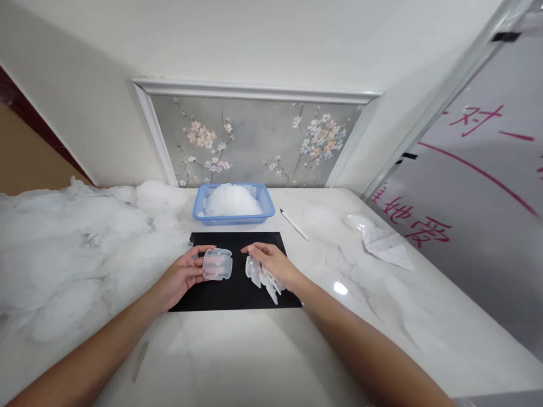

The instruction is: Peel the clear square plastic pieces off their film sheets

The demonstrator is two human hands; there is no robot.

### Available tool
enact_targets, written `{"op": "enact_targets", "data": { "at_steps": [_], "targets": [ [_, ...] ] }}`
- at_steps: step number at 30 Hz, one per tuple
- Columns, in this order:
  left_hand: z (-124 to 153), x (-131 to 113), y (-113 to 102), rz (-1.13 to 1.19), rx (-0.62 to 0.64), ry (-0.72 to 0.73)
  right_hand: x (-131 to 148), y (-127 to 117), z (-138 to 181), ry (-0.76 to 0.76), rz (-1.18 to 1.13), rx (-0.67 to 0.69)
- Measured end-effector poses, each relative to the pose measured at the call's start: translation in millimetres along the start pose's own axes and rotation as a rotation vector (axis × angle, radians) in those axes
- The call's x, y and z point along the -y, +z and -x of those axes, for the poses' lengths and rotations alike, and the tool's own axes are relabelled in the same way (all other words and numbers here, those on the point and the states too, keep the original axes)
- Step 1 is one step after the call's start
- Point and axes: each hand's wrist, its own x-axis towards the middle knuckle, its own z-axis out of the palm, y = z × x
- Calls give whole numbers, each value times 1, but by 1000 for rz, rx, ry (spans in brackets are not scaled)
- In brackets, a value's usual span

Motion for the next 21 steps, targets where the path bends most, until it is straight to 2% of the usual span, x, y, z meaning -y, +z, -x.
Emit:
{"op": "enact_targets", "data": {
  "at_steps": [4, 6, 9, 11, 13, 14, 17, 21],
  "targets": [
    [-1, 7, 3, -69, 69, 70, -1, 19, -4, -61, 7, 63],
    [-4, 10, 0, -188, 36, 165, 8, 23, -12, -111, 47, 84],
    [-5, 3, -13, -543, -184, 431, 42, 16, -38, -256, 217, 28],
    [-3, -7, -23, -830, -346, 625, 73, 7, -66, -358, 413, -32],
    [1, -17, -33, -1059, -472, 736, 102, 3, -100, -372, 661, -109],
    [2, -21, -37, -1146, -518, 751, 113, 4, -117, -355, 834, -137],
    [5, -27, -48, -1347, -618, 706, 125, 18, -157, -358, 992, -221],
    [6, -28, -60, -1491, -731, 622, 103, 40, -172, -393, 1093, -297]
  ]
}}
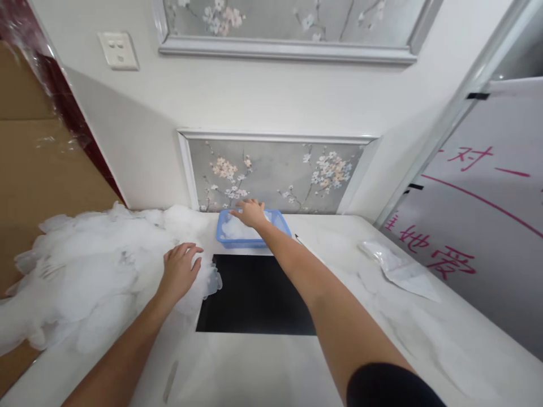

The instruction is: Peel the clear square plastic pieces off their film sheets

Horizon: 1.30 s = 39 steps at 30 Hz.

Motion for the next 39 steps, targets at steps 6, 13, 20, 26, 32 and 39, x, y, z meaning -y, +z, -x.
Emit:
{"op": "enact_targets", "data": {
  "at_steps": [6, 13, 20, 26, 32, 39],
  "targets": [
    [2, 12, -4, -138, 102, -124, -3, 18, 22, -124, 44, 99],
    [7, 23, -17, -84, 465, -333, 38, 13, 62, -396, -19, -51],
    [8, 10, -26, -176, 472, -77, 74, 76, 120, -348, -456, 182],
    [15, -34, 3, -99, 233, 116, 15, 38, 122, -55, -664, 183],
    [25, -39, 36, 26, 247, 243, -55, 18, 167, 238, -750, 212],
    [12, -38, 32, -77, 49, 376, -66, 21, 207, 167, -1163, 141]
  ]
}}
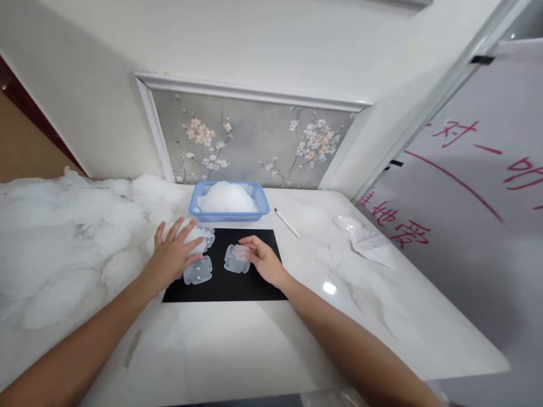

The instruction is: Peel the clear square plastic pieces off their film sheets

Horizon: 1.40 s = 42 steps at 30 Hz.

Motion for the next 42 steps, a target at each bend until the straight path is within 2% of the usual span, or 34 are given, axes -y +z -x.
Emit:
{"op": "enact_targets", "data": {
  "at_steps": [4, 6, 9, 11, 13, 16, 18, 20, 22, 25, 30, 37, 42],
  "targets": [
    [-8, -3, -9, -45, -138, 167, 5, -4, 3, 53, -147, 57],
    [-9, -4, -16, -9, -222, 194, 7, -7, 3, 101, -247, 61],
    [-9, -8, -27, 133, -386, 74, 7, -10, 1, 157, -383, 41],
    [-8, -14, -34, 277, -412, -42, 8, -12, -1, 185, -431, 30],
    [-7, -22, -37, 498, -289, -142, 8, -15, -4, 212, -445, 26],
    [-5, -33, -34, 934, 125, -347, 9, -19, -6, 230, -435, 1],
    [-4, -37, -29, 1128, 402, -483, 9, -21, -7, 228, -429, -15],
    [-3, -39, -25, 1215, 541, -551, 9, -23, -8, 229, -425, -11],
    [-2, -39, -21, 1247, 557, -535, 8, -24, -8, 233, -425, 5],
    [-1, -40, -15, 1253, 487, -496, 8, -25, -9, 233, -429, 18],
    [-4, -38, -5, 1417, 433, -643, 10, -25, -9, 242, -428, 28],
    [2, -27, 4, 1516, 472, -683, 14, -24, -7, 254, -368, 21],
    [1, -26, -1, 1624, 439, -735, 15, -25, -5, 217, -267, -18]
  ]
}}
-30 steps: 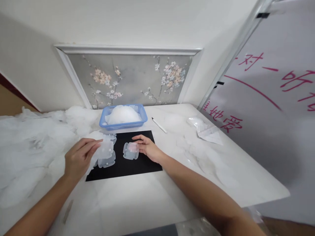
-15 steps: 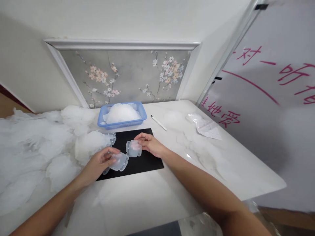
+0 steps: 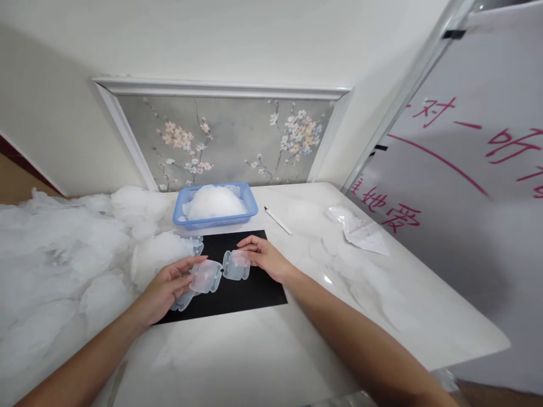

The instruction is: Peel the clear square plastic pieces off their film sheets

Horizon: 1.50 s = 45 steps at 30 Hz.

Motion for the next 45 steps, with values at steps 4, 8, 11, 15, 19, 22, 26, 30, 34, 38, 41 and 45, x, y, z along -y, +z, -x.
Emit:
{"op": "enact_targets", "data": {
  "at_steps": [4, 8, 11, 15, 19, 22, 26, 30, 34, 38, 41, 45],
  "targets": [
    [3, -10, 0, 138, 62, 4, 3, 0, 1, -1, 0, -34],
    [3, -14, -1, 218, 101, 1, 3, -1, 2, 18, -23, -21],
    [1, -11, -3, 245, 120, -8, 2, -1, 1, 28, -41, -22],
    [0, -8, -6, 247, 123, -4, 2, -1, 2, 37, -52, -18],
    [0, -8, -7, 237, 128, -5, 4, 1, 3, 27, -32, -8],
    [1, -8, -7, 226, 129, -10, 6, 2, 4, 26, -21, 7],
    [1, -8, -7, 214, 131, -5, 8, 1, 6, 9, 21, 10],
    [3, -10, -3, 166, 99, 20, 8, 6, 8, -175, 360, -5],
    [3, -9, 4, 67, 43, 53, 1, 29, 11, -406, 854, -74],
    [1, -4, 10, -4, 28, 111, -6, 51, 12, -386, 929, -13],
    [0, -2, 14, -47, 2, 129, -7, 55, 12, -369, 917, 0],
    [3, -1, 18, -62, -6, 130, -8, 48, 11, -356, 903, 14]
  ]
}}
